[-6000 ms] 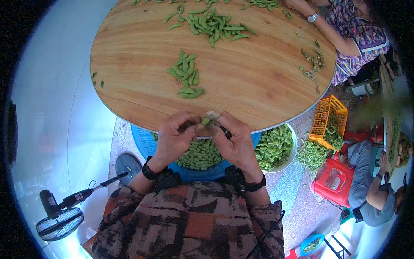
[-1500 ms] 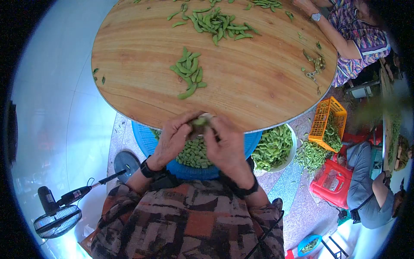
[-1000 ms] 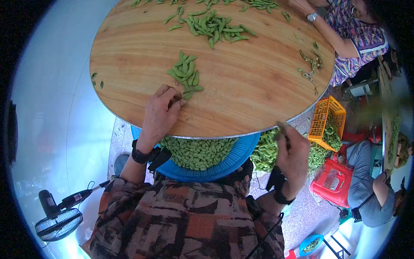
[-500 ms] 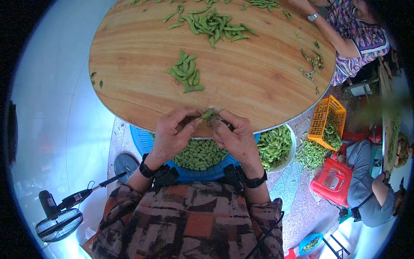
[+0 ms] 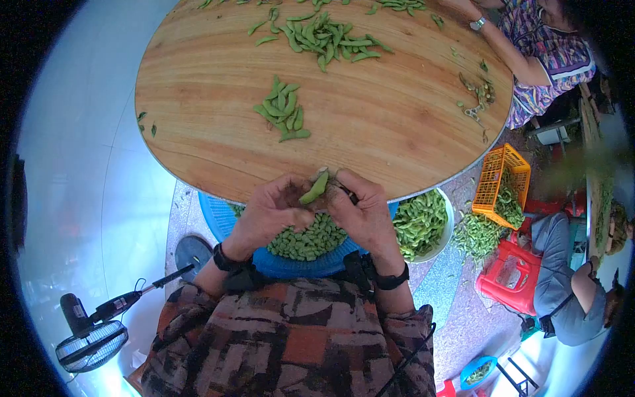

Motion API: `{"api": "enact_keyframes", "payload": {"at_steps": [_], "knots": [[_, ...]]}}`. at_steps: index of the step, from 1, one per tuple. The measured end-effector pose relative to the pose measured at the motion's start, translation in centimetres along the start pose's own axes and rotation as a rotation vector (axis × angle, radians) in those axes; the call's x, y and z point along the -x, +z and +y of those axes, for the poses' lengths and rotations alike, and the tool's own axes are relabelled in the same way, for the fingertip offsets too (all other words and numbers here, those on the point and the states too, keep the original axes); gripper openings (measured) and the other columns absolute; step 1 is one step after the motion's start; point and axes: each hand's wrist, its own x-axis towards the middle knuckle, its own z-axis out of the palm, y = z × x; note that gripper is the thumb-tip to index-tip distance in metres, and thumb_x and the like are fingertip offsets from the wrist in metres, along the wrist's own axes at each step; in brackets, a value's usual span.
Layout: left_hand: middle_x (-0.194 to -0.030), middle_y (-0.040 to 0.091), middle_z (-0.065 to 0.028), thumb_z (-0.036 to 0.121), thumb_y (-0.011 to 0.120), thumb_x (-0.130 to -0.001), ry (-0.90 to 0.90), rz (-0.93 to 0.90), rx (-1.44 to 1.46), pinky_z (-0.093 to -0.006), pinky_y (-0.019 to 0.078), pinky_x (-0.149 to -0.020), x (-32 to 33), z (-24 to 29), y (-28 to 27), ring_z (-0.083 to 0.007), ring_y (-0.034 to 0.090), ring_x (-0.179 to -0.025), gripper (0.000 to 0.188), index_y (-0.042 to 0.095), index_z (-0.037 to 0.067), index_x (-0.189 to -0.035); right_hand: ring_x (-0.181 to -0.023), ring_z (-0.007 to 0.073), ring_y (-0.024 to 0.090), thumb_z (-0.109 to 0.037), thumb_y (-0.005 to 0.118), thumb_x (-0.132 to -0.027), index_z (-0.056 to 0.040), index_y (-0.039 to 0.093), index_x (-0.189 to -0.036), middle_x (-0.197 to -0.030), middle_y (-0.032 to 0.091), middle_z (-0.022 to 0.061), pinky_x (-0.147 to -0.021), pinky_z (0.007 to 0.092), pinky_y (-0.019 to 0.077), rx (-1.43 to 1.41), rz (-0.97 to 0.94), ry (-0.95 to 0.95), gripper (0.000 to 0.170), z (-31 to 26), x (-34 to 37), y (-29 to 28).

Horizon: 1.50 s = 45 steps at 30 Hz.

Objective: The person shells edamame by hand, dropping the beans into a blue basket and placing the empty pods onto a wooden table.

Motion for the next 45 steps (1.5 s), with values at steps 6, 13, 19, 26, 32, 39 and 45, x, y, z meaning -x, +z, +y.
{"api": "enact_keyframes", "payload": {"at_steps": [6, 13, 19, 26, 32, 39, 45], "knots": [[-0.077, 0.063, -0.0015, 0.005, 0.067, -0.088, 0.314, 0.293, -0.903, -0.0217, 0.045, -0.055, 0.0, 0.9, 0.7, -0.0055, 0.056, -0.067, 0.013, 0.064, -0.001, -0.099, -0.069, 0.0152, 0.053, 0.001, 0.055, -0.087, 0.0016, 0.062, -0.106, -0.078, 0.055, 0.0087, -0.061, 0.0265, 0.0428, 0.424, 0.098, -0.213, 0.02, 0.2, 0.4, 1.2], [-0.07, 0.062, -0.0003, 0.018, 0.054, -0.098, -0.103, 0.156, -0.458, -0.0214, 0.0411, -0.049, 0.1, 2.2, -0.5, -0.0058, 0.055, -0.057, 0.023, 0.067, 0.002, -0.091, -0.071, 0.0245, 0.059, 0.004, 0.056, -0.084, 0.0019, 0.062, -0.106, -0.08, 0.056, 0.0133, -0.061, 0.0302, 0.0454, 0.551, 0.126, -0.365, 0.022, 0.5, 0.2, 1.5], [-0.086, 0.061, -0.0022, 0.018, 0.05, -0.1, -0.145, 0.156, -0.178, -0.0222, 0.0443, -0.059, 0.0, 1.4, -0.3, -0.0081, 0.056, -0.071, 0.021, 0.058, 0.001, -0.107, -0.076, 0.0362, 0.06, 0.006, 0.058, -0.081, 0.003, 0.059, -0.108, -0.091, 0.057, 0.0174, -0.065, 0.0393, 0.0492, 0.865, 0.241, -0.555, 0.027, 1.1, 0.3, 2.7], [-0.103, 0.059, -0.0018, 0.008, 0.047, -0.096, -0.073, 0.224, 0.024, -0.0243, 0.0484, -0.078, 0.4, 0.1, -0.5, -0.0103, 0.057, -0.09, 0.029, 0.051, 0.001, -0.123, -0.074, 0.0356, 0.06, 0.006, 0.058, -0.081, 0.0042, 0.059, -0.108, -0.092, 0.056, 0.018, -0.061, 0.0397, 0.0488, 0.904, 0.277, -0.607, 0.027, 1.0, 0.3, 3.7], [-0.104, 0.06, -0.0012, 0.007, 0.046, -0.095, -0.051, 0.144, -0.133, -0.0208, 0.0471, -0.078, 0.3, 0.6, 0.2, -0.009, 0.057, -0.087, 0.03, 0.053, 0.0, -0.123, -0.069, 0.0335, 0.06, 0.006, 0.058, -0.081, 0.002, 0.062, -0.104, -0.085, 0.056, 0.0161, -0.058, 0.0378, 0.0482, 0.789, 0.246, -0.55, 0.023, 0.8, 0.3, 3.0], [-0.097, 0.066, -0.0023, 0.009, 0.051, -0.095, -0.138, 0.063, -0.132, -0.0217, 0.0468, -0.075, 0.5, 1.0, -0.7, -0.0097, 0.06, -0.086, 0.026, 0.059, -0.001, -0.118, -0.064, 0.0255, 0.057, 0.005, 0.058, -0.081, 0.0025, 0.063, -0.098, -0.077, 0.055, 0.0133, -0.057, 0.033, 0.0449, 0.698, 0.206, -0.442, 0.019, -1.1, 1.1, -0.5], [-0.079, 0.065, -0.0092, 0.016, 0.06, -0.091, 0.024, -0.023, -1.0, -0.0341, 0.0497, -0.068, 0.2, 4.4, -0.4, -0.0239, 0.065, -0.076, 0.019, 0.067, 0.002, -0.101, -0.064, 0.0227, 0.063, 0.005, 0.055, -0.08, 0.002, 0.065, -0.109, -0.073, 0.064, 0.0143, -0.061, 0.0317, 0.0482, 0.961, 0.145, -0.17, 0.031, -5.8, 7.5, -8.6]]}}
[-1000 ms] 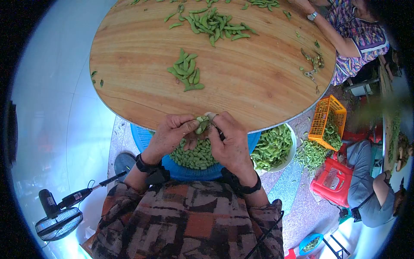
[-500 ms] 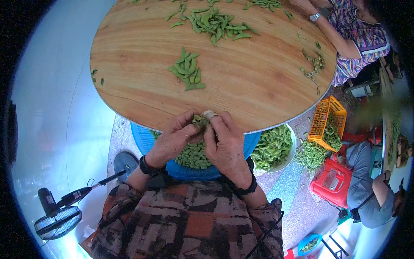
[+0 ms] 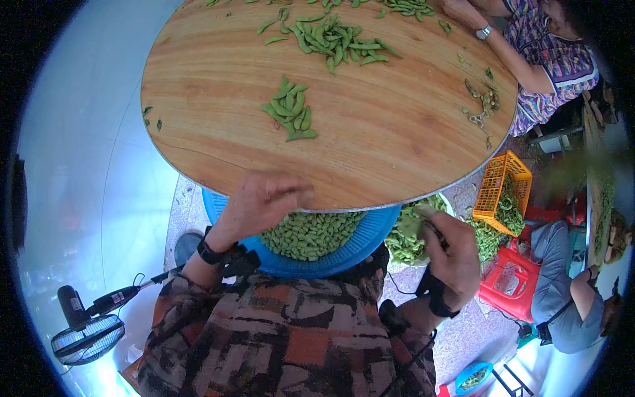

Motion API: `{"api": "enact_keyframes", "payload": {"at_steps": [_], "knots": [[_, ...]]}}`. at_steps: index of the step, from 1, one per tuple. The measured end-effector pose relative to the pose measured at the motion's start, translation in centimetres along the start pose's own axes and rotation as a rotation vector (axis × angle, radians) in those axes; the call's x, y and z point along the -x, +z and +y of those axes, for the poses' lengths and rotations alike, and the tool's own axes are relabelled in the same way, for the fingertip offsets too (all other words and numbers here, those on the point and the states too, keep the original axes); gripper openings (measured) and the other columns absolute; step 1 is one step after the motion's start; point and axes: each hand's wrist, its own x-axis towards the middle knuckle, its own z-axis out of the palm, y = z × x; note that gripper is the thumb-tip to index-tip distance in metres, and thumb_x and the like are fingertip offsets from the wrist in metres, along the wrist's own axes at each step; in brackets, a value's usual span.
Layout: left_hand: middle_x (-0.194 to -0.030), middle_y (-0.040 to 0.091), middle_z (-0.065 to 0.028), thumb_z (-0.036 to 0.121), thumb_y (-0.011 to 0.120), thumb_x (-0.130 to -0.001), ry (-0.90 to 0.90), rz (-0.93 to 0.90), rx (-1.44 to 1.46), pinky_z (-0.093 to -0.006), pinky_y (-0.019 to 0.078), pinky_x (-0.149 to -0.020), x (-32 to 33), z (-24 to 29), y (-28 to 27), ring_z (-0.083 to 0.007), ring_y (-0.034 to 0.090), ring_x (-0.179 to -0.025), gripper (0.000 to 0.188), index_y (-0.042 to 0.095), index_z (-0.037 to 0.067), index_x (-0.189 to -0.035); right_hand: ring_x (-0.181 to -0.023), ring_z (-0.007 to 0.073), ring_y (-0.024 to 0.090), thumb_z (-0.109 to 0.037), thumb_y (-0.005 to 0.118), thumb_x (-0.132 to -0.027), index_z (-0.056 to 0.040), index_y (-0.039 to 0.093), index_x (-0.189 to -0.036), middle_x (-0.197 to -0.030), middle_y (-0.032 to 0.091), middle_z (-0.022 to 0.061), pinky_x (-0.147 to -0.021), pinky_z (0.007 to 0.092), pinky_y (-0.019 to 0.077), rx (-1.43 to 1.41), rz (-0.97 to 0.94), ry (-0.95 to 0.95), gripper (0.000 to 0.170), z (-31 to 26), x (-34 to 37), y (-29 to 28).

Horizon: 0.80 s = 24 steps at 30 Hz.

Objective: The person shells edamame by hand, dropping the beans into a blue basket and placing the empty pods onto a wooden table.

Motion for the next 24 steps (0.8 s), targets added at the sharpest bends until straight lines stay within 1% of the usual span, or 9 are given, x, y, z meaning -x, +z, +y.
{"api": "enact_keyframes", "payload": {"at_steps": [2, 5, 12, 14, 15, 17, 18, 20, 24], "knots": [[-0.093, 0.065, -0.0119, 0.007, 0.061, -0.085, 0.243, 0.404, -0.587, -0.037, 0.0518, -0.07, -1.8, -1.0, -0.8, -0.028, 0.064, -0.08, 0.019, 0.066, 0.003, -0.103, -0.063, 0.0122, 0.059, 0.001, 0.053, -0.086, 0.0033, 0.064, -0.111, -0.072, 0.063, 0.0085, -0.059, 0.0254, 0.0459, 0.116, 0.05, 0.093, 0.027, 0.2, 0.7, -0.8], [-0.095, 0.061, -0.0136, 0.004, 0.062, -0.079, 0.234, 0.559, -0.739, -0.0425, 0.052, -0.072, -4.5, -1.2, -1.6, -0.0364, 0.062, -0.083, 0.024, 0.066, 0.005, -0.103, -0.065, 0.0196, 0.064, 0.002, 0.054, -0.083, 0.0021, 0.065, -0.112, -0.072, 0.065, 0.0141, -0.063, 0.0304, 0.0495, 0.103, 0.168, 0.105, 0.03, -0.1, -0.2, -0.1], [-0.094, 0.06, -0.0132, 0.002, 0.061, -0.08, 0.172, 0.47, -0.692, -0.0425, 0.0514, -0.068, -5.8, -2.5, -1.3, -0.0363, 0.062, -0.079, 0.023, 0.064, 0.005, -0.102, -0.068, 0.0193, 0.066, 0.001, 0.057, -0.085, 0.0016, 0.065, -0.111, -0.078, 0.066, 0.0141, -0.065, 0.0283, 0.0502, -0.084, 0.227, -0.059, 0.027, -1.4, -4.1, 5.9], [-0.082, 0.063, -0.0087, 0.003, 0.062, -0.083, 0.356, 0.458, -0.402, -0.0349, 0.0495, -0.06, -5.2, -2.8, -0.6, -0.0255, 0.063, -0.071, 0.021, 0.064, 0.002, -0.104, -0.07, 0.0178, 0.065, 0.001, 0.057, -0.086, 0.0017, 0.064, -0.111, -0.08, 0.066, 0.0128, -0.066, 0.0281, 0.05, -0.167, 0.22, -0.078, 0.026, -2.2, -5.3, 8.1], [-0.082, 0.063, -0.0087, 0.003, 0.062, -0.083, 0.356, 0.454, -0.398, -0.0349, 0.0495, -0.06, -4.6, -2.4, 0.0, -0.0255, 0.063, -0.071, 0.021, 0.064, 0.002, -0.104, -0.071, 0.0163, 0.064, 0.0, 0.057, -0.087, 0.0018, 0.064, -0.111, -0.083, 0.066, 0.0116, -0.066, 0.0279, 0.0498, -0.251, 0.206, -0.101, 0.026, -2.6, -5.7, 9.0], [-0.072, 0.062, -0.0021, 0.006, 0.063, -0.088, -0.081, 0.252, 0.063, -0.0275, 0.0446, -0.054, -3.3, -1.1, 1.0, -0.0114, 0.058, -0.064, 0.018, 0.064, 0.0, -0.104, -0.071, 0.0135, 0.061, -0.001, 0.056, -0.088, 0.0018, 0.063, -0.111, -0.083, 0.065, 0.0088, -0.064, 0.0266, 0.0486, -0.44, 0.126, -0.043, 0.025, -3.1, -6.4, 10.4], [-0.072, 0.062, -0.0021, 0.006, 0.063, -0.088, -0.084, 0.253, 0.063, -0.0275, 0.0446, -0.054, -2.8, -0.9, 1.2, -0.0114, 0.058, -0.064, 0.018, 0.064, 0.0, -0.104, -0.07, 0.0107, 0.058, -0.002, 0.056, -0.089, 0.0019, 0.063, -0.111, -0.084, 0.063, 0.0061, -0.063, 0.0253, 0.0473, -0.63, 0.044, 0.014, 0.023, -3.2, -6.6, 10.8], [-0.07, 0.06, 0.0021, 0.009, 0.062, -0.092, -0.159, 0.223, 0.394, -0.0231, 0.0415, -0.052, -2.1, -0.6, 1.7, -0.0034, 0.053, -0.062, 0.016, 0.064, -0.001, -0.105, -0.069, 0.0084, 0.054, -0.003, 0.055, -0.091, 0.0018, 0.063, -0.111, -0.082, 0.061, 0.0036, -0.061, 0.0239, 0.0453, -0.699, 0.003, 0.046, 0.022, -3.4, -6.6, 11.0], [-0.073, 0.061, 0.0008, 0.007, 0.06, -0.093, -0.069, 0.328, 0.209, -0.0222, 0.0413, -0.051, -1.6, -1.2, 2.5, -0.0044, 0.054, -0.061, 0.014, 0.064, -0.002, -0.104, -0.065, 0.0049, 0.047, -0.005, 0.054, -0.093, 0.0016, 0.062, -0.111, -0.079, 0.053, -0.0008, -0.057, 0.021, 0.0404, -0.816, -0.076, 0.098, 0.021, -3.6, -6.4, 11.0]]}}
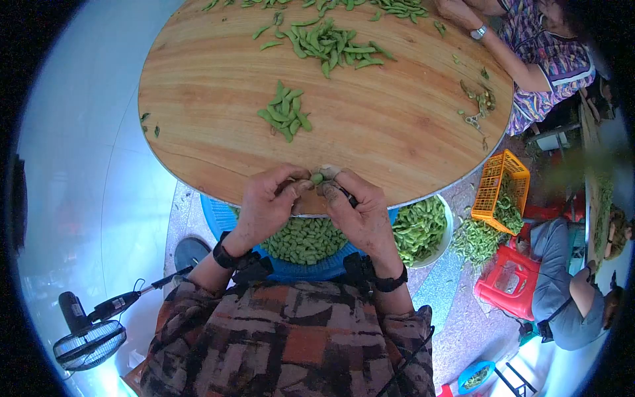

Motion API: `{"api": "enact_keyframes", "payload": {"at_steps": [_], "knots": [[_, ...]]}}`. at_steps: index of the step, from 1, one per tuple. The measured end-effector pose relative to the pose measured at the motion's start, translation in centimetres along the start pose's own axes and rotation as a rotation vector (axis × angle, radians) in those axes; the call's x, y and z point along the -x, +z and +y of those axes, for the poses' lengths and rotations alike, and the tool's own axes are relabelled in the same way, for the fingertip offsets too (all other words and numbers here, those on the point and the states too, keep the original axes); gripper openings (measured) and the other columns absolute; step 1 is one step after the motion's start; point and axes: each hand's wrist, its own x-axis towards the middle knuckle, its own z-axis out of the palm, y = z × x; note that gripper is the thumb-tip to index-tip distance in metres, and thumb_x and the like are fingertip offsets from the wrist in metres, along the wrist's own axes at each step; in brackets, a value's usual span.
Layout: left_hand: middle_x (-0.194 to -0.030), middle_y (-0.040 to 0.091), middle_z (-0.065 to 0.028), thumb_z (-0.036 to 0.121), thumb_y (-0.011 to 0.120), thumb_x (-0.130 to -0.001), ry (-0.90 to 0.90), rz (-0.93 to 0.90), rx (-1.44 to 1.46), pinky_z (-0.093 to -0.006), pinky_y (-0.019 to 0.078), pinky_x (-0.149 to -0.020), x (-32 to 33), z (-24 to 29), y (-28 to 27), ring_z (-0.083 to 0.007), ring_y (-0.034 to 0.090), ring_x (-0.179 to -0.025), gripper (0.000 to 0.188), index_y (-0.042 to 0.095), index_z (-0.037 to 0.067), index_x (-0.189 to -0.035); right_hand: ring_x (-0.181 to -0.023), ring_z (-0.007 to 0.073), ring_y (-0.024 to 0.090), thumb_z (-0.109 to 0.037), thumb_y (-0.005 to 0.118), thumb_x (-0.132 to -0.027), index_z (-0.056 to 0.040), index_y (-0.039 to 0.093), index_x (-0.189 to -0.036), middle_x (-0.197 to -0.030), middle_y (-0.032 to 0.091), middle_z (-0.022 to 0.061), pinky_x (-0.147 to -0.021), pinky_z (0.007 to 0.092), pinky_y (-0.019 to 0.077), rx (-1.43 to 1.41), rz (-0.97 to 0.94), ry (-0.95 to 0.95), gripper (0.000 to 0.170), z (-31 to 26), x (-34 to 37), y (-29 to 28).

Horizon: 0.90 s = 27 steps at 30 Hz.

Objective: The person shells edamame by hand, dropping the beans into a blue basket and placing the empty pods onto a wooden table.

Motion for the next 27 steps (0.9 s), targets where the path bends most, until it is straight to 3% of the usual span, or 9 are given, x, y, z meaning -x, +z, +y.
{"api": "enact_keyframes", "payload": {"at_steps": [3, 5, 6, 8, 11, 13, 15, 20, 27], "knots": [[-0.066, 0.058, -0.0003, 0.003, 0.058, -0.09, 0.349, 0.189, -0.253, -0.0225, 0.0401, -0.05, 0.2, -0.6, 0.3, -0.0056, 0.05, -0.055, 0.01, 0.064, 0.001, -0.098, -0.06, 0.0046, 0.044, -0.004, 0.053, -0.093, 0.0019, 0.062, -0.111, -0.078, 0.052, -0.0019, -0.053, 0.0207, 0.0377, 0.057, 0.007, -0.092, 0.021, 0.6, 0.0, 0.1], [-0.082, 0.063, -0.0009, 0.008, 0.059, -0.095, -0.097, -0.107, 0.226, -0.0218, 0.0422, -0.052, 0.5, -0.3, -0.2, -0.0068, 0.055, -0.062, 0.013, 0.062, 0.001, -0.105, -0.059, 0.0043, 0.042, -0.003, 0.053, -0.093, 0.0023, 0.063, -0.11, -0.078, 0.051, -0.0018, -0.05, 0.0201, 0.0358, -0.039, -0.036, -0.036, 0.02, 0.6, 0.4, -0.4], [-0.082, 0.063, -0.0009, 0.008, 0.059, -0.095, -0.098, -0.108, 0.226, -0.0218, 0.0422, -0.052, 0.7, -0.6, -0.2, -0.0068, 0.055, -0.062, 0.013, 0.062, 0.001, -0.105, -0.057, 0.004, 0.04, -0.003, 0.052, -0.093, 0.0027, 0.063, -0.109, -0.078, 0.051, -0.0018, -0.048, 0.0195, 0.0338, -0.135, -0.082, 0.017, 0.02, 0.6, 0.5, -0.7], [-0.085, 0.064, -0.0019, 0.011, 0.06, -0.094, -0.313, -0.293, 1.009, -0.022, 0.041, -0.053, 0.9, -1.6, -0.2, -0.0086, 0.055, -0.063, 0.012, 0.061, 0.003, -0.103, -0.056, 0.0031, 0.039, -0.002, 0.052, -0.093, 0.0031, 0.063, -0.108, -0.078, 0.051, -0.0018, -0.046, 0.0191, 0.0315, -0.234, -0.135, 0.069, 0.019, 0.1, 0.5, -1.3], [-0.085, 0.063, -0.0025, 0.015, 0.06, -0.095, -0.293, -0.391, 1.054, -0.0212, 0.0396, -0.052, 0.9, -1.2, -0.3, -0.0089, 0.054, -0.063, 0.013, 0.06, 0.004, -0.1, -0.056, 0.0043, 0.041, -0.001, 0.053, -0.092, 0.0035, 0.062, -0.106, -0.078, 0.052, -0.0005, -0.046, 0.0206, 0.0327, -0.304, -0.174, 0.112, 0.017, -0.4, 0.7, -1.4], [-0.084, 0.063, -0.0025, 0.015, 0.059, -0.096, -0.238, -0.366, 0.993, -0.0211, 0.0389, -0.051, 0.9, -0.6, 0.1, -0.0085, 0.053, -0.063, 0.012, 0.059, 0.004, -0.1, -0.058, 0.0063, 0.045, 0.001, 0.053, -0.091, 0.0035, 0.062, -0.105, -0.078, 0.054, 0.0009, -0.048, 0.0225, 0.0361, -0.274, -0.154, 0.104, 0.017, -0.3, 0.8, -1.2], [-0.084, 0.063, -0.0025, 0.016, 0.058, -0.097, -0.184, -0.344, 0.93, -0.0209, 0.0383, -0.051, 0.7, -0.1, 0.2, -0.008, 0.052, -0.062, 0.012, 0.059, 0.004, -0.1, -0.064, 0.0138, 0.054, 0.003, 0.055, -0.088, 0.003, 0.062, -0.105, -0.078, 0.057, 0.0062, -0.055, 0.0276, 0.0431, 0.27, -0.04, -0.294, 0.019, -0.1, 0.6, -0.4], [-0.079, 0.061, -0.0013, 0.015, 0.053, -0.099, -0.113, -0.301, 0.134, -0.0233, 0.0438, -0.056, 0.3, 2.0, -0.8, -0.0077, 0.053, -0.063, 0.018, 0.056, 0.001, -0.109, -0.07, 0.025, 0.059, 0.005, 0.057, -0.083, 0.0028, 0.062, -0.103, -0.079, 0.057, 0.0129, -0.062, 0.0321, 0.0468, 0.47, 0.004, -0.363, 0.021, -1.2, 1.0, 0.7], [-0.084, 0.059, -0.0029, 0.01, 0.05, -0.098, 0.019, -0.319, 0.162, -0.023, 0.0459, -0.064, 0.6, 1.1, -0.8, -0.0076, 0.055, -0.071, 0.022, 0.055, -0.001, -0.116, -0.073, 0.0344, 0.059, 0.006, 0.057, -0.081, 0.0014, 0.06, -0.105, -0.085, 0.055, 0.0154, -0.061, 0.0392, 0.0479, 0.671, 0.103, -0.447, 0.025, -0.5, 1.2, 1.5]]}}
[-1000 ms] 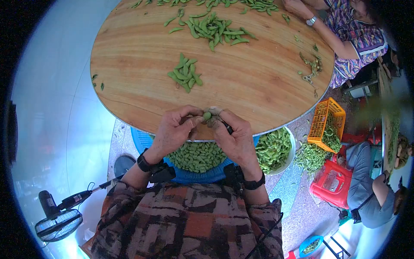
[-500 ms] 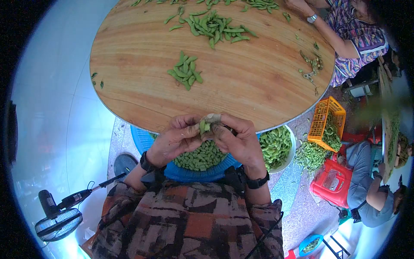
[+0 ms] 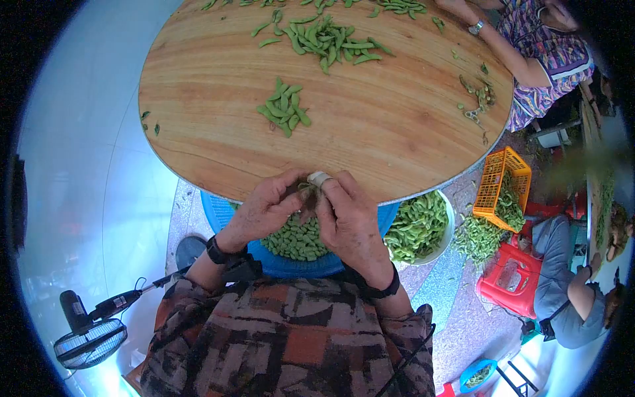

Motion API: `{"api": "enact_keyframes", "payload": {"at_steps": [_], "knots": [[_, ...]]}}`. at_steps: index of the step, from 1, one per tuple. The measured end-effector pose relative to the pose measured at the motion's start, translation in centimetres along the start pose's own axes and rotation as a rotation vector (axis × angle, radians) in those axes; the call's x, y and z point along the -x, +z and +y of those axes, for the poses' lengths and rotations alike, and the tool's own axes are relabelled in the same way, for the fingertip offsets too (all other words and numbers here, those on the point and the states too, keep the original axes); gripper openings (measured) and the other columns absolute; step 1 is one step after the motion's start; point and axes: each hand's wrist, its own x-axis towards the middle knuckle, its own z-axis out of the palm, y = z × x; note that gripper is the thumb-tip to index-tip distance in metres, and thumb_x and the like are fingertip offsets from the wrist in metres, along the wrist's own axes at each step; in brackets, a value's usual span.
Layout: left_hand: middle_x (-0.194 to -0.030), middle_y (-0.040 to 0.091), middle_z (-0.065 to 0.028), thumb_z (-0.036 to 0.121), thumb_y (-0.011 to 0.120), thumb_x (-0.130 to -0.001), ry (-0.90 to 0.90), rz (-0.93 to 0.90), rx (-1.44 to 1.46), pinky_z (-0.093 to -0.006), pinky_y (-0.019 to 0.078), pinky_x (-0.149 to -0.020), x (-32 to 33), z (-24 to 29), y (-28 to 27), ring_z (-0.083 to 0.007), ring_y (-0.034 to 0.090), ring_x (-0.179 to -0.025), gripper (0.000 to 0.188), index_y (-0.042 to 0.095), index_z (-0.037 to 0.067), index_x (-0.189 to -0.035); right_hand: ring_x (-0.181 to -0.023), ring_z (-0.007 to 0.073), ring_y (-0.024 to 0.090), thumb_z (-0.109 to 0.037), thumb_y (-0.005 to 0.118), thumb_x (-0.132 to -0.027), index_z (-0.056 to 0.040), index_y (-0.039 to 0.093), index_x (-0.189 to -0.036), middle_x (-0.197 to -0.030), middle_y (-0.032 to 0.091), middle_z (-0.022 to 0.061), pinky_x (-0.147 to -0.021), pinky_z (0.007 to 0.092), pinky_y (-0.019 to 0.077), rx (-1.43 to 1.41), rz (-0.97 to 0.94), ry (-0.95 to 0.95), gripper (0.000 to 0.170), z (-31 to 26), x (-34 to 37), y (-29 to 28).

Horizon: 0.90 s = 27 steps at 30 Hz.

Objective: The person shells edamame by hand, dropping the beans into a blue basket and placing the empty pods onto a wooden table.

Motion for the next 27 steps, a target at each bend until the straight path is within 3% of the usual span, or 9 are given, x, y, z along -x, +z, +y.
{"api": "enact_keyframes", "payload": {"at_steps": [3, 6, 9, 11, 14, 15, 17, 21, 27], "knots": [[-0.089, 0.059, -0.0036, 0.005, 0.047, -0.096, 0.053, 0.027, -0.128, -0.0243, 0.0467, -0.068, 0.1, -1.3, -0.2, -0.0091, 0.056, -0.074, 0.027, 0.052, -0.001, -0.122, -0.075, 0.0342, 0.059, 0.005, 0.059, -0.08, 0.0009, 0.06, -0.106, -0.088, 0.055, 0.0151, -0.062, 0.0404, 0.0483, 0.08, 0.038, -0.107, 0.027, -0.2, 0.2, 0.7], [-0.091, 0.059, -0.0043, 0.001, 0.044, -0.093, -0.003, 0.053, 0.103, -0.0261, 0.0483, -0.071, 0.3, -2.1, 0.3, -0.0109, 0.057, -0.075, 0.034, 0.05, -0.001, -0.127, -0.072, 0.0329, 0.059, 0.006, 0.06, -0.079, 0.0, 0.06, -0.107, -0.088, 0.055, 0.0137, -0.062, 0.0403, 0.0487, 0.126, 0.026, -0.172, 0.028, -0.3, 0.3, 1.1], [-0.08, 0.061, -0.0057, 0.005, 0.049, -0.089, 0.042, 0.103, 0.122, -0.0274, 0.0473, -0.067, 0.8, -0.9, 0.8, -0.0124, 0.056, -0.072, 0.033, 0.054, -0.002, -0.12, -0.068, 0.029, 0.06, 0.005, 0.061, -0.079, -0.0007, 0.063, -0.105, -0.084, 0.056, 0.0126, -0.059, 0.0365, 0.0479, 0.103, 0.03, -0.05, 0.026, -0.6, 0.2, -1.6], [-0.089, 0.066, -0.0104, 0.007, 0.051, -0.09, 0.01, -0.118, -0.093, -0.0296, 0.0493, -0.073, 1.3, 0.0, 0.2, -0.0176, 0.063, -0.079, 0.031, 0.057, 0.0, -0.119, -0.065, 0.026, 0.06, 0.004, 0.061, -0.08, -0.0013, 0.066, -0.101, -0.078, 0.057, 0.0128, -0.058, 0.0331, 0.0464, 0.085, -0.042, 0.028, 0.022, 0.3, 0.6, -5.3], [-0.114, 0.065, -0.0135, 0.0, 0.055, -0.086, 0.165, -0.239, -0.458, -0.0351, 0.052, -0.081, 1.4, 0.5, -2.5, -0.0259, 0.066, -0.094, 0.032, 0.061, 0.004, -0.117, -0.066, 0.0229, 0.06, 0.003, 0.057, -0.082, 0.0015, 0.066, -0.101, -0.073, 0.059, 0.0121, -0.06, 0.0306, 0.0456, 0.208, -0.11, 0.104, 0.021, 1.9, 2.7, -11.5], [-0.114, 0.065, -0.0135, 0.0, 0.055, -0.086, 0.164, -0.236, -0.457, -0.0351, 0.052, -0.081, 1.1, 0.4, -3.5, -0.0259, 0.066, -0.094, 0.032, 0.061, 0.004, -0.117, -0.067, 0.0211, 0.061, 0.004, 0.054, -0.083, 0.0036, 0.064, -0.103, -0.074, 0.061, 0.0113, -0.061, 0.0295, 0.0463, 0.261, -0.135, 0.147, 0.023, 2.6, 3.7, -12.8], [-0.116, 0.063, -0.0146, 0.001, 0.06, -0.082, 0.328, 0.27, -0.982, -0.0396, 0.052, -0.085, -0.4, 0.0, -5.6, -0.0336, 0.064, -0.097, 0.028, 0.065, 0.005, -0.109, -0.067, 0.021, 0.063, 0.003, 0.053, -0.084, 0.0033, 0.064, -0.106, -0.075, 0.063, 0.012, -0.063, 0.0297, 0.0473, 0.352, -0.071, 0.236, 0.025, 3.1, 4.7, -13.5], [-0.112, 0.062, -0.014, 0.001, 0.061, -0.078, 0.343, 0.381, -1.139, -0.0421, 0.0519, -0.084, -4.5, -0.3, -9.1, -0.0373, 0.062, -0.096, 0.03, 0.064, 0.005, -0.108, -0.072, 0.0263, 0.067, 0.003, 0.052, -0.085, 0.0015, 0.062, -0.116, -0.08, 0.067, 0.0167, -0.069, 0.0326, 0.0514, 0.361, 0.038, 0.353, 0.033, 2.9, 3.8, -12.3], [-0.104, 0.061, -0.0137, 0.0, 0.063, -0.079, 0.333, 0.286, -1.088, -0.0435, 0.0511, -0.075, -4.9, -0.9, -8.9, -0.0363, 0.061, -0.088, 0.025, 0.064, 0.003, -0.104, -0.069, 0.0265, 0.066, 0.002, 0.054, -0.085, 0.0008, 0.063, -0.111, -0.077, 0.066, 0.0145, -0.065, 0.0333, 0.0513, 0.211, 0.0, 0.145, 0.028, 2.0, 1.0, -6.5]]}}
